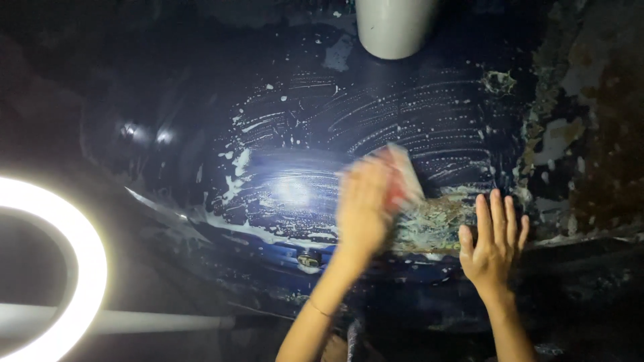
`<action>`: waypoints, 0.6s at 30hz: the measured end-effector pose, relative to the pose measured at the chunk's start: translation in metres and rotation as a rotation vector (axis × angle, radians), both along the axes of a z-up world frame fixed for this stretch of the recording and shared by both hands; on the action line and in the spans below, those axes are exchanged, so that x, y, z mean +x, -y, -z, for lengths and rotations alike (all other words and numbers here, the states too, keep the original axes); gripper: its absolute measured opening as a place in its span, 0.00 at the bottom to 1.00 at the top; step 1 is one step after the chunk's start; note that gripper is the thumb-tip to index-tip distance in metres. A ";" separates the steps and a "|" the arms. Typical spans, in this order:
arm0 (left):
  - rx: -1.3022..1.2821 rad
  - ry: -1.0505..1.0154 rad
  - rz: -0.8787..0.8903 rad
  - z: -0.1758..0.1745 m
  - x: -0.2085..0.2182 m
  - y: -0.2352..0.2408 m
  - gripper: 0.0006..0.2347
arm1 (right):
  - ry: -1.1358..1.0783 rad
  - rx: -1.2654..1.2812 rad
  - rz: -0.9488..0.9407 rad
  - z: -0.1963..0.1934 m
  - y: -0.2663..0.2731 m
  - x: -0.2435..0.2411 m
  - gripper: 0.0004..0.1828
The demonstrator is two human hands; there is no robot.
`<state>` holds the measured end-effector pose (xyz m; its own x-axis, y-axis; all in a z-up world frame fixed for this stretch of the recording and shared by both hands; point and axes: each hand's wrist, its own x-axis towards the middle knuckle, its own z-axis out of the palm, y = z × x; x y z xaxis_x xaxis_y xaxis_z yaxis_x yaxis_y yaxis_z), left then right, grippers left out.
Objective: The person sands a soapy section of a blue car hood using a red sanding block. They hold the block with their right hand and use their left hand to stabilize the surface, moving the block in circular and back-and-forth motions across the hood.
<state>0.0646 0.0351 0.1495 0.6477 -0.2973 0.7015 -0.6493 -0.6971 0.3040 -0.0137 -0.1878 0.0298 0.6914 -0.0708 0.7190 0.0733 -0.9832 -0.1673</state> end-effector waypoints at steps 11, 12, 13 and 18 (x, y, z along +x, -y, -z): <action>-0.249 -0.182 -0.454 0.006 0.002 -0.071 0.06 | 0.068 -0.036 0.054 0.008 -0.006 0.004 0.34; -0.217 -0.245 -0.269 0.008 -0.009 -0.049 0.05 | 0.081 -0.051 0.059 0.011 -0.004 0.004 0.35; -0.214 -0.245 -0.273 0.039 -0.022 -0.039 0.05 | 0.080 -0.047 0.057 0.010 -0.004 0.002 0.35; -0.251 -0.485 -0.343 -0.007 -0.028 -0.052 0.15 | 0.044 -0.049 0.039 0.014 0.003 0.001 0.34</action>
<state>0.0364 0.0874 0.1570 0.9377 0.1180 0.3268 -0.1504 -0.7100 0.6879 -0.0124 -0.1906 0.0158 0.6563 -0.0610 0.7520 0.0411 -0.9924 -0.1163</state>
